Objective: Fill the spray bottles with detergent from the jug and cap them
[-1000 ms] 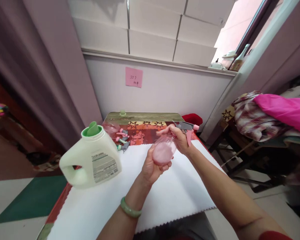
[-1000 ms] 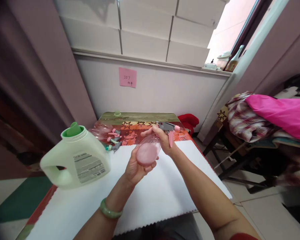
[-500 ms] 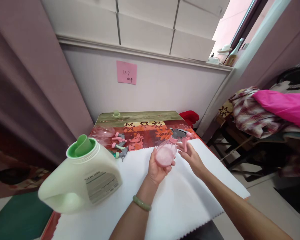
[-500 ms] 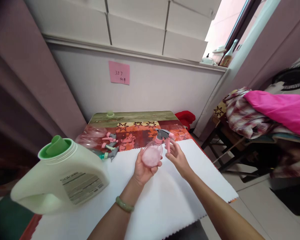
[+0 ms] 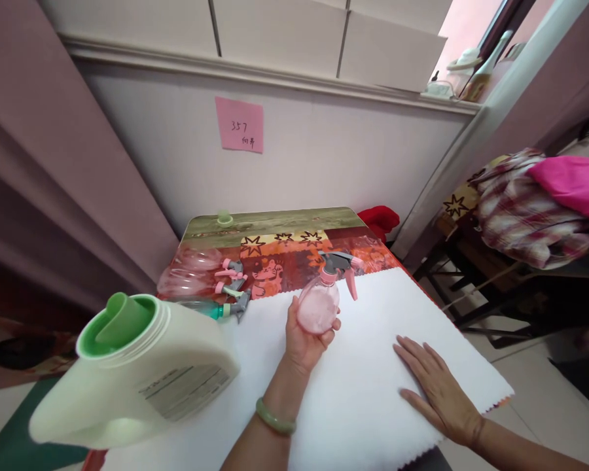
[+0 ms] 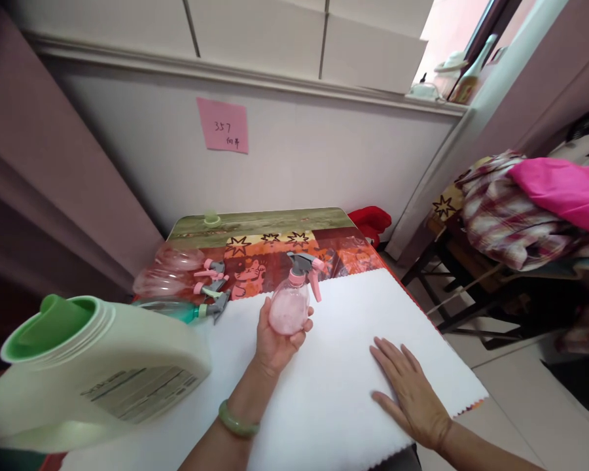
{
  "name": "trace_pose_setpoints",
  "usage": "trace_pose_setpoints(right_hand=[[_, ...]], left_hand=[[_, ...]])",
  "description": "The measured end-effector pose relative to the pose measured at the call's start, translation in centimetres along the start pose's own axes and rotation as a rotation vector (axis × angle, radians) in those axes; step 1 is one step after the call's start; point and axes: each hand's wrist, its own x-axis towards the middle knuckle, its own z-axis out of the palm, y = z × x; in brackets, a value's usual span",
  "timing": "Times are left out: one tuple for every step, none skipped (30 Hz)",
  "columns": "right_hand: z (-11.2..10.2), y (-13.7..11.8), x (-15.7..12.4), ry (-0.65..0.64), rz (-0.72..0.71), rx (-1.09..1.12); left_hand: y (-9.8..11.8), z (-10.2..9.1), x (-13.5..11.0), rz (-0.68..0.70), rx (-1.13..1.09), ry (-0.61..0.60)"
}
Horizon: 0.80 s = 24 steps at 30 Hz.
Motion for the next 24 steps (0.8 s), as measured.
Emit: trace_pose_setpoints(right_hand=[[0.01, -0.04, 0.00, -0.002, 0.002, 0.000], [0.02, -0.04, -0.06, -0.005, 0.004, 0.001], [0.04, -0.02, -0.15, -0.007, 0.006, 0.001], [0.06, 0.02, -0.25, -0.009, 0.007, 0.002], [0.08, 0.07, -0.33, -0.012, 0.007, 0.001], [0.10, 0.11, -0.40, -0.013, 0.006, 0.000], [0.12, 0.15, -0.45, -0.012, 0.003, -0.003], [0.15, 0.18, -0.48, -0.011, 0.002, -0.005], [0.18, 0.19, -0.50, -0.008, 0.001, -0.007], [0.20, 0.18, -0.51, -0.004, 0.000, -0.007], [0.23, 0.16, -0.52, 0.001, 0.000, -0.006], [0.25, 0.12, -0.52, 0.004, 0.000, -0.006], [0.27, 0.08, -0.52, 0.006, -0.001, -0.008], [0.29, 0.03, -0.52, 0.006, -0.001, -0.013], [0.31, -0.01, -0.51, 0.004, -0.001, -0.022], [0.34, -0.03, -0.49, 0.002, -0.002, -0.034], [0.38, -0.04, -0.48, 0.000, -0.003, -0.046], [0.42, -0.04, -0.46, -0.001, -0.008, -0.057], [0.47, -0.04, -0.45, -0.001, -0.014, -0.065], [0.52, -0.02, -0.44, -0.001, -0.019, -0.068], [0.56, -0.01, -0.44, 0.000, -0.020, -0.068], [0.61, 0.01, -0.45, 0.000, -0.019, -0.066], [0.66, 0.05, -0.46, 0.000, -0.017, -0.064], [0.72, 0.12, -0.48, 0.004, -0.019, -0.063]], left_hand=[[0.08, -0.07, 0.01, 0.003, -0.018, 0.002], [0.15, -0.14, 0.01, 0.009, -0.038, 0.003], [0.21, -0.21, 0.01, 0.015, -0.058, 0.002], [0.26, -0.27, -0.01, 0.024, -0.076, 0.000], [0.30, -0.32, -0.02, 0.035, -0.092, -0.004], [0.33, -0.35, -0.04, 0.048, -0.103, -0.007], [0.37, -0.36, -0.05, 0.058, -0.111, -0.010], [0.39, -0.36, -0.06, 0.064, -0.116, -0.011], [0.42, -0.35, -0.07, 0.067, -0.117, -0.009], [0.43, -0.34, -0.09, 0.069, -0.116, -0.006], [0.43, -0.33, -0.11, 0.067, -0.114, -0.001], [0.43, -0.33, -0.14, 0.065, -0.110, 0.005], [0.42, -0.33, -0.18, 0.065, -0.106, 0.013], [0.41, -0.34, -0.22, 0.065, -0.100, 0.023], [0.40, -0.37, -0.26, 0.066, -0.094, 0.032], [0.40, -0.40, -0.31, 0.066, -0.089, 0.041], [0.40, -0.44, -0.34, 0.066, -0.085, 0.047], [0.41, -0.47, -0.38, 0.065, -0.085, 0.052], [0.43, -0.50, -0.40, 0.064, -0.088, 0.058], [0.45, -0.52, -0.41, 0.065, -0.094, 0.066], [0.47, -0.53, -0.42, 0.069, -0.100, 0.076], [0.49, -0.54, -0.42, 0.075, -0.104, 0.091], [0.52, -0.55, -0.42, 0.077, -0.106, 0.108], [0.56, -0.56, -0.42, 0.076, -0.106, 0.124]])
